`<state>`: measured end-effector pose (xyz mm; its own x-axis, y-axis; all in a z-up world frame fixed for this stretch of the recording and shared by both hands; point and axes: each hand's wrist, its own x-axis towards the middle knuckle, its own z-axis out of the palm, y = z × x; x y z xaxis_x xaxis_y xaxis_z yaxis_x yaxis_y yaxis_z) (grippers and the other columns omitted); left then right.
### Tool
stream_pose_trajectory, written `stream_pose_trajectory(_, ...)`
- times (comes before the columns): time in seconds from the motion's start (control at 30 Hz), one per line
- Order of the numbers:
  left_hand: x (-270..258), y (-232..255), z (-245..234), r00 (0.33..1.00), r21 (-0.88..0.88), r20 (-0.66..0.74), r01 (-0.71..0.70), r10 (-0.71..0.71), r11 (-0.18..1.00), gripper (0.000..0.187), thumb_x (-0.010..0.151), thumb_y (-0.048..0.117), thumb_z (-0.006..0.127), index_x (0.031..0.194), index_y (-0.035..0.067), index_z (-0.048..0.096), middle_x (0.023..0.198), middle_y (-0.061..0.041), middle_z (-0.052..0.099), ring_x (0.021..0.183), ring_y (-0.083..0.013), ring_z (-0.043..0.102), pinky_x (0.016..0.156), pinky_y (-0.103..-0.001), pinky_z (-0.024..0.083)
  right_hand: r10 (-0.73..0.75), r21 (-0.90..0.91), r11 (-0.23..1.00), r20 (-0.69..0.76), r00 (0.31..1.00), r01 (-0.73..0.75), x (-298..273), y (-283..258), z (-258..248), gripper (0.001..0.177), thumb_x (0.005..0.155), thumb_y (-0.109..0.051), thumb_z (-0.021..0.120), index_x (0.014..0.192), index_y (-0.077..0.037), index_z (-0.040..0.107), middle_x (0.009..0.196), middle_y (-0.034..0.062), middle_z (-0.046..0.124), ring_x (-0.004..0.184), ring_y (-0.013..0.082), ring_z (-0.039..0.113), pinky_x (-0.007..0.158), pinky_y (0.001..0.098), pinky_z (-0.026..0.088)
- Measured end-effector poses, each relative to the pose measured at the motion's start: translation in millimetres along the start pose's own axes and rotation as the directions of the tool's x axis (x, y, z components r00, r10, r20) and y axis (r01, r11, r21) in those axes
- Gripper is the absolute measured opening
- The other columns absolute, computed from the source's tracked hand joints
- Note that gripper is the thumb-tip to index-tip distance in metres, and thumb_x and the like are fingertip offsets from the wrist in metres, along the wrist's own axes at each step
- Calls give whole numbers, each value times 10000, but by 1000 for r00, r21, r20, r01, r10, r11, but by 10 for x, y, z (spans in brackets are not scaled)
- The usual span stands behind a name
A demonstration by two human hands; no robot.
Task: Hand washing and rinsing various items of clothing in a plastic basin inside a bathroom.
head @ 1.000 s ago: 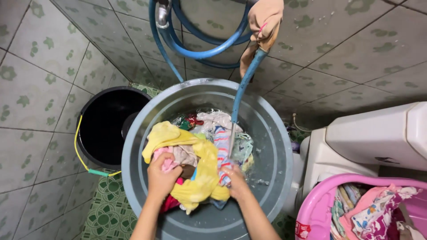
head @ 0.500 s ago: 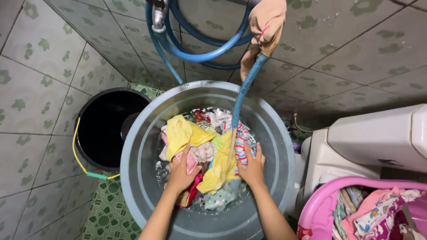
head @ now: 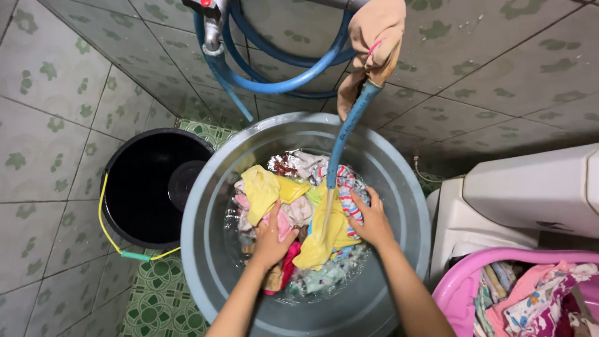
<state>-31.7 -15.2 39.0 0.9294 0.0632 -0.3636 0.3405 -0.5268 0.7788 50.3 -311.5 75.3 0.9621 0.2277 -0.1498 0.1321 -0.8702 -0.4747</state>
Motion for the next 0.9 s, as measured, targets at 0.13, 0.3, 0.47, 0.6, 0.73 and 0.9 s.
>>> stream_pose_trajectory(0.13,-11,117,-44,994,-32,-51,-99,97,995,1001,832,427,773,1616,242,180,1503,-378,324,1427,-528,270,1155,-530,248,75,-51,996,42,996,-73,98,-88,-29,754,756,-231,743,1469,-313,512,1574,156,354,1340,395,467,1034,463,483)
stream_pose_trajectory(0.3,-110,754,-609,909,156,131,376,-397,913,797,870,527,601,1612,424,328,1501,-230,463,1424,-414,440,1160,-533,409,150,-414,892,-100,984,-178,134,-502,315,850,699,-233,763,1480,-79,465,1614,181,301,1508,382,308,1037,741,284)
stream_pose_trajectory(0.47,-223,858,-629,927,621,-21,306,-375,722,664,884,514,701,1483,383,447,1623,-205,243,1512,-501,154,1064,-767,303,66,-107,993,86,994,-57,241,-1173,311,1153,655,-507,836,1551,-80,249,1634,165,211,1508,382,213,1102,827,174)
stream_pose_trajectory(0.6,68,534,-370,987,729,-37,-80,156,679,960,695,603,800,1535,427,369,1705,-140,79,1546,-479,-28,1042,-865,261,135,-467,879,437,889,96,166,-1394,448,1250,684,-679,814,1601,-368,24,1698,178,19,1491,526,23,1000,851,147)
stream_pose_trajectory(0.73,365,533,-340,986,707,152,-64,-64,704,1046,715,636,807,1558,535,196,1691,-110,-93,1520,-499,-113,984,-880,246,158,-538,838,390,907,85,61,-1379,507,1185,698,-708,766,1596,-386,62,1681,166,88,1510,495,64,963,866,192)
stream_pose_trajectory(0.9,614,460,-254,986,690,142,-31,-93,723,1101,692,588,851,1555,560,169,1719,-80,-60,1533,-468,46,984,-778,382,156,-512,859,239,958,-12,135,-1243,702,1105,730,-692,742,1599,-311,176,1525,159,337,1502,412,214,980,831,253)
